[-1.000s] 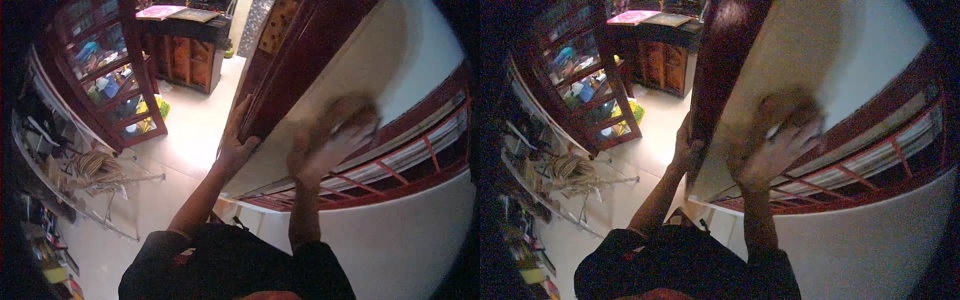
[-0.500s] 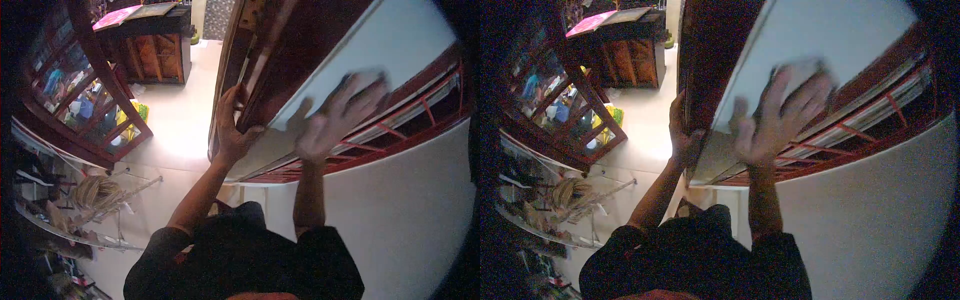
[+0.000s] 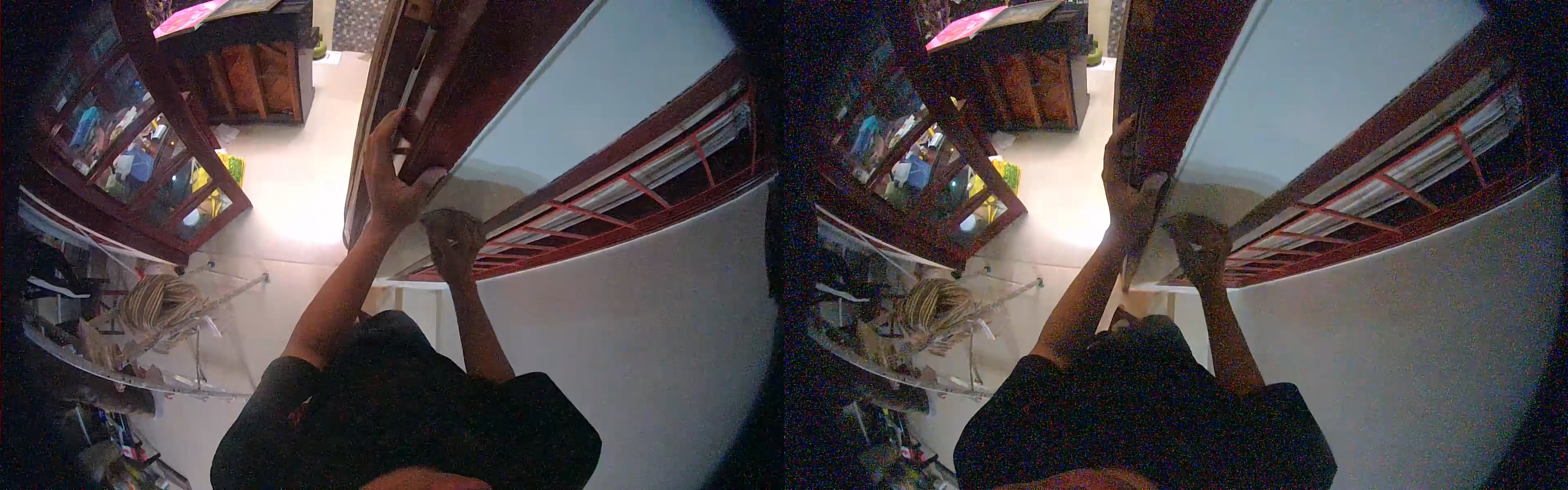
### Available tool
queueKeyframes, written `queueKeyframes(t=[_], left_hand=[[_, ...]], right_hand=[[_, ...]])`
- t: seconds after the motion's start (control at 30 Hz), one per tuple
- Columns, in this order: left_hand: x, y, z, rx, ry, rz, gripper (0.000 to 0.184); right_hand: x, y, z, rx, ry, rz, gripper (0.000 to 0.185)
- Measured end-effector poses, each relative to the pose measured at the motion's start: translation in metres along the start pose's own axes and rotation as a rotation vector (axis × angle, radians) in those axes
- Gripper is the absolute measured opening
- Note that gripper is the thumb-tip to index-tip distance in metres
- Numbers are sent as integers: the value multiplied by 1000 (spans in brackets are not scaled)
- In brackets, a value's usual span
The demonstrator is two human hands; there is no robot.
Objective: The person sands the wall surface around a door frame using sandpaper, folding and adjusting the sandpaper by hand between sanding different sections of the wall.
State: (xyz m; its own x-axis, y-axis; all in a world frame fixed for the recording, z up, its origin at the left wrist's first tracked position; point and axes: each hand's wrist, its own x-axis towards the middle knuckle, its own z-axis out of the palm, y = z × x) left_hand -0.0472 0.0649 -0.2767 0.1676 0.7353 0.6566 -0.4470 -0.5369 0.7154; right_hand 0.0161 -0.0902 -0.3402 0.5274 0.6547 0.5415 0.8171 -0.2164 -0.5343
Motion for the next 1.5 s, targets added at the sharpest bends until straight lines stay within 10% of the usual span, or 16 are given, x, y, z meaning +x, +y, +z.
queueKeyframes(t=[0.2,0.3,0.37,0.6,0.77,1.03,1.3,1.5], left_hand=[[3,5,-5,25,-21,55,88],[1,2,-7,27,-53,42,79],[0,0,-10,45,-67,10,73],[12,49,-41,-264,-302,-368,66],[-39,94,-55,322,-163,64,53],[-74,112,-42,-136,-584,-518,40],[-67,119,-37,-291,-713,-720,15],[-72,122,-16,-218,-670,-790,19]], right_hand=[[-1,22,6,53,-11,-128,4],[-26,2,5,-175,379,-358,15],[-48,-36,-3,750,434,236,12],[-64,-70,-54,737,433,384,19],[-58,-83,-70,825,386,442,23],[-49,-88,-69,955,333,406,23],[-42,-95,-82,1103,127,723,16],[-41,-88,-98,949,379,609,12]])
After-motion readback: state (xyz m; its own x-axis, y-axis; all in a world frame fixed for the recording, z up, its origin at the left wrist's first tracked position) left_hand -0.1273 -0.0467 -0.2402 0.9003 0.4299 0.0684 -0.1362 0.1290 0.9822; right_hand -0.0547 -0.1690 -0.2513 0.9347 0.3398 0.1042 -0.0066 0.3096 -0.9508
